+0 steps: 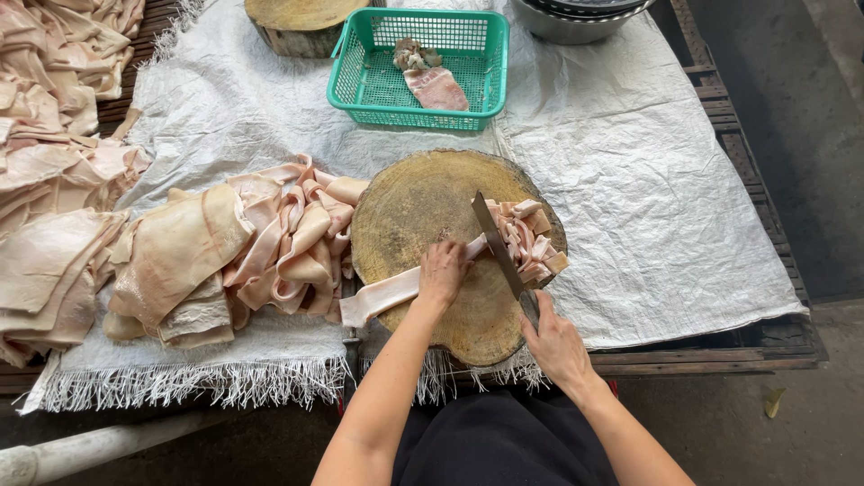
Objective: The person is chopping long strips of animal skin into smaller squares on a wooden cutting board using a cleaver.
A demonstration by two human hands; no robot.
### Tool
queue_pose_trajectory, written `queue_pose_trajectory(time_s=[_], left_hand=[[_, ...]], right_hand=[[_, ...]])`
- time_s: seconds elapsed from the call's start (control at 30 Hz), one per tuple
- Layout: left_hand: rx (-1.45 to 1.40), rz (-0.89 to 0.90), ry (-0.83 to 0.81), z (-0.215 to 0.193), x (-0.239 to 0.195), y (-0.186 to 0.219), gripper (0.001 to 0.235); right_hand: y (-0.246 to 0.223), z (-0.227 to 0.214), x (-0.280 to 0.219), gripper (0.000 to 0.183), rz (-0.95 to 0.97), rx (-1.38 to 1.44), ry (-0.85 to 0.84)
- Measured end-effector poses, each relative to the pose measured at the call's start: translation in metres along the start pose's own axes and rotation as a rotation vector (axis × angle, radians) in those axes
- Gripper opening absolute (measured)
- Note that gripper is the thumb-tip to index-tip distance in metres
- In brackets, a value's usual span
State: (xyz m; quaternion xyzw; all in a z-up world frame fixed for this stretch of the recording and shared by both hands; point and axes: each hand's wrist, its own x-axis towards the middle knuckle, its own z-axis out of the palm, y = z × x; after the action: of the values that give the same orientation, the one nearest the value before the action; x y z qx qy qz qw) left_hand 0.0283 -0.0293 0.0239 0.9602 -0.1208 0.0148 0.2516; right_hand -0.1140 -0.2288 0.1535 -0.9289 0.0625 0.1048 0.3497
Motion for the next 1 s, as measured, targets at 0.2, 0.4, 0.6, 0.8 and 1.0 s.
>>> queue_pose_trajectory(time_s=[0.2, 0.4, 0.6, 0.8, 1.0], left_hand=[[0.087, -0.049, -0.051, 0.006, 0.005, 0.007, 0.027], [0.093, 0.006, 0.06, 0.022, 0.004, -0.005, 0.025], [0.055, 0.011, 0.069, 0.017, 0.003, -0.004, 0.025], [0.041, 0.012, 0.064, 0.007, 0.004, 0.004, 0.027], [0.031, 0.027, 0.01, -0.017, -0.003, 0.009, 0.034]], right_hand=[[0.009, 0.011, -0.017, 0.052, -0.073, -0.175, -0.021], [0.018, 0.01, -0.024, 0.056, -0.029, -0.262, -0.131], [0.02, 0.021, -0.001, 0.061, -0.036, -0.257, -0.143], [0.004, 0.03, 0.035, 0.057, -0.04, -0.202, -0.138], [-0.009, 0.042, 0.077, 0.051, -0.099, -0.171, -0.123]])
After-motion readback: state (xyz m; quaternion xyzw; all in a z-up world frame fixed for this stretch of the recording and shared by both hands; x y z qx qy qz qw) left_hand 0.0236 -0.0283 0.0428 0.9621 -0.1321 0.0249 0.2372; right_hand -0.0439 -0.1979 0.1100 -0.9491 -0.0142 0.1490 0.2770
